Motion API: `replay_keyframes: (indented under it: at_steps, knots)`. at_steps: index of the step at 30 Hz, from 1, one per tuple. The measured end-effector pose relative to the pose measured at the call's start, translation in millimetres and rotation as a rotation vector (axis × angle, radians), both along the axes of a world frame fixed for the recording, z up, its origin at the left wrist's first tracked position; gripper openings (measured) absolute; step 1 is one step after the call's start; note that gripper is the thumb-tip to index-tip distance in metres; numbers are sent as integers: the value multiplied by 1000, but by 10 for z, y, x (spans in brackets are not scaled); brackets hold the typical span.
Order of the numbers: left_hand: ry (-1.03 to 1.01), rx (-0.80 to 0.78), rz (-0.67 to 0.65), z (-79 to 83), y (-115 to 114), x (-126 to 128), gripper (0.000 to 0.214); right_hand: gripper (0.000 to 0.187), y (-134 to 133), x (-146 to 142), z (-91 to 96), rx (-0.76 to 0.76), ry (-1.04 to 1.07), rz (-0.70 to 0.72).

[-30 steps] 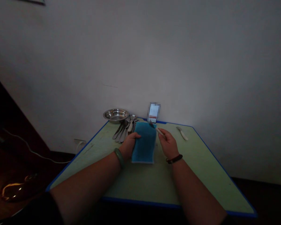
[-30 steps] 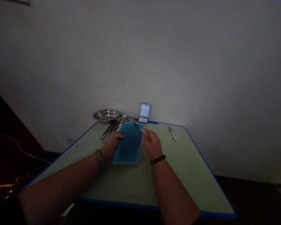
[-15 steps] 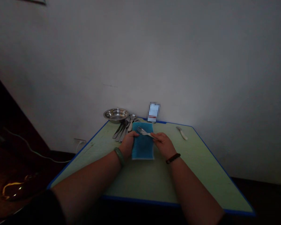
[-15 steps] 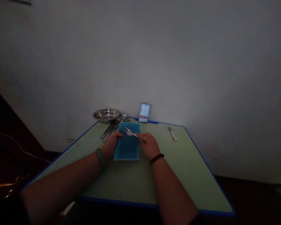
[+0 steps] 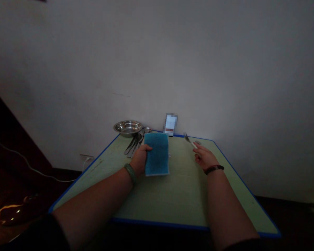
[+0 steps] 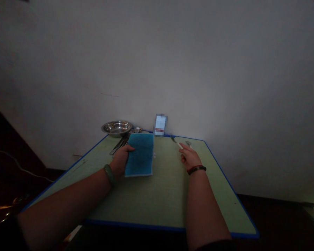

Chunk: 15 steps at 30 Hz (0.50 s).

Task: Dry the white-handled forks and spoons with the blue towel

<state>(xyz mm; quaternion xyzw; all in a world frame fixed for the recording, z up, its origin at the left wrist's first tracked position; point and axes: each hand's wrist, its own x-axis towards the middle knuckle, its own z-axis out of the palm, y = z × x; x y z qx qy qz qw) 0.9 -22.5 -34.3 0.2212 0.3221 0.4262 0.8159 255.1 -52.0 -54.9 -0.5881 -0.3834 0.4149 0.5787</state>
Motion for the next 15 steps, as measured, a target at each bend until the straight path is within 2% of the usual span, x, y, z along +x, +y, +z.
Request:
replay_keyframes:
  at_steps: [2,3,5,8,12,15]
  knots:
    - [42,1,-16,-6,2,6,39,49,26,110,-23,70,6,-184]
    - [54,6,-25,-9,4,8,39,48,41,154,-40,76,-50,-287]
    - [68,13,-37,-16,5,10,38,47,67,217,-78,43,-262,-390]
    - [82,30,-49,-25,0,11,39,50,95,250,-124,19,-396,-476]
    - [83,21,-91,-25,-20,9,41,47,122,236,-141,-76,-877,-531]
    - [90,3,-107,-7,-44,10,41,46,138,223,-155,-156,-1025,-532]
